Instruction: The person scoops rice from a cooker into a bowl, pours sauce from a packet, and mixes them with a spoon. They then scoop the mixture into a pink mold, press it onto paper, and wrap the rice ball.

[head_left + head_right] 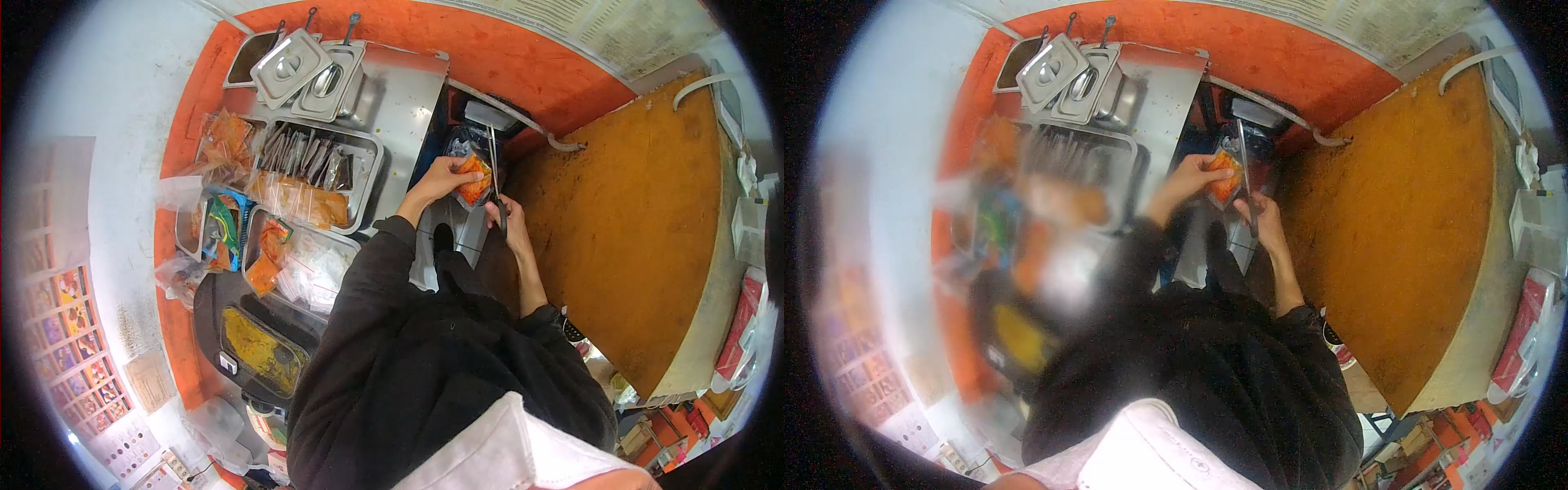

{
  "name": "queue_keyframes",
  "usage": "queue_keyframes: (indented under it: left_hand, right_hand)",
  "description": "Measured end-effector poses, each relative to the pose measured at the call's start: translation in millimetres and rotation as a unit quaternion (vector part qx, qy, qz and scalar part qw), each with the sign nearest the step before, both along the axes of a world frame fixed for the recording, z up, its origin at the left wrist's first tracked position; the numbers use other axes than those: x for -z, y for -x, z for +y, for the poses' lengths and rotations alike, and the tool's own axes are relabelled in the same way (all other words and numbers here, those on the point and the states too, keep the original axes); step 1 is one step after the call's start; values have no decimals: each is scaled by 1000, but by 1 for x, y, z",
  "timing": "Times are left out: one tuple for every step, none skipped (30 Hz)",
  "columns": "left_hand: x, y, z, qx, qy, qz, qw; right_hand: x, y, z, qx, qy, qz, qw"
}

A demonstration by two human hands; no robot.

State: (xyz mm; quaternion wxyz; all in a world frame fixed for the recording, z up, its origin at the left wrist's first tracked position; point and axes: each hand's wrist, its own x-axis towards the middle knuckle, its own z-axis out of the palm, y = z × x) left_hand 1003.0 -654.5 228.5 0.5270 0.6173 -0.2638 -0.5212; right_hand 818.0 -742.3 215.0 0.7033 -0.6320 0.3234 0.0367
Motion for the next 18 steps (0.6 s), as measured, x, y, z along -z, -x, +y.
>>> queue_keyframes:
  left_hand:
    - [0,1,0,-1,0,1,1000]
    - [0,3,1,-9,8,37,999]
    - [-4,3,2,-20,16,71,997]
    - [-10,4,6,-27,36,96,994]
    - [-16,5,14,-45,56,117,991]
    - [-17,8,25,-50,80,142,985]
    - [-20,13,38,-89,125,214,965]
    - [-36,11,60,-83,157,254,951]
    - [-50,13,81,-73,189,295,934]
    - [-54,17,107,-104,192,284,934]
    - [-61,22,133,-113,214,293,925]
    - [-68,27,157,-118,239,301,915]
    - [-72,33,184,-128,243,272,922]
    - [-76,41,210,-137,247,244,928]
    - [-81,52,234,-159,257,230,925]
    - [-86,66,256,-188,310,232,903]
    - [-88,82,277,-220,364,229,876]
    - [-90,99,298,-251,374,209,868]
  right_hand:
    - [-5,-2,3,-1,0,1,1000]
    - [-11,-5,8,57,68,-13,996]
    - [-14,-8,11,111,136,-28,984]
    - [-11,-9,10,100,136,-34,985]
    - [-5,-9,7,123,159,-46,978]
    - [0,-11,7,140,178,-60,972]
    - [-6,-14,9,124,193,-81,970]
    - [-21,-20,14,84,219,-112,966]
    - [-5,-22,16,73,218,-139,963]
    - [-27,-34,28,32,251,-134,958]
    - [-53,-47,41,-5,288,-131,949]
    - [-53,-59,54,-26,283,-144,948]
    - [-53,-73,65,-98,336,-177,920]
    - [-54,-88,77,-168,387,-210,882]
    - [-90,-103,100,-232,301,-175,909]
    - [-88,-117,118,-254,322,-190,892]
    - [-79,-129,137,-279,340,-207,874]
    - [-65,-139,154,-276,376,-256,847]
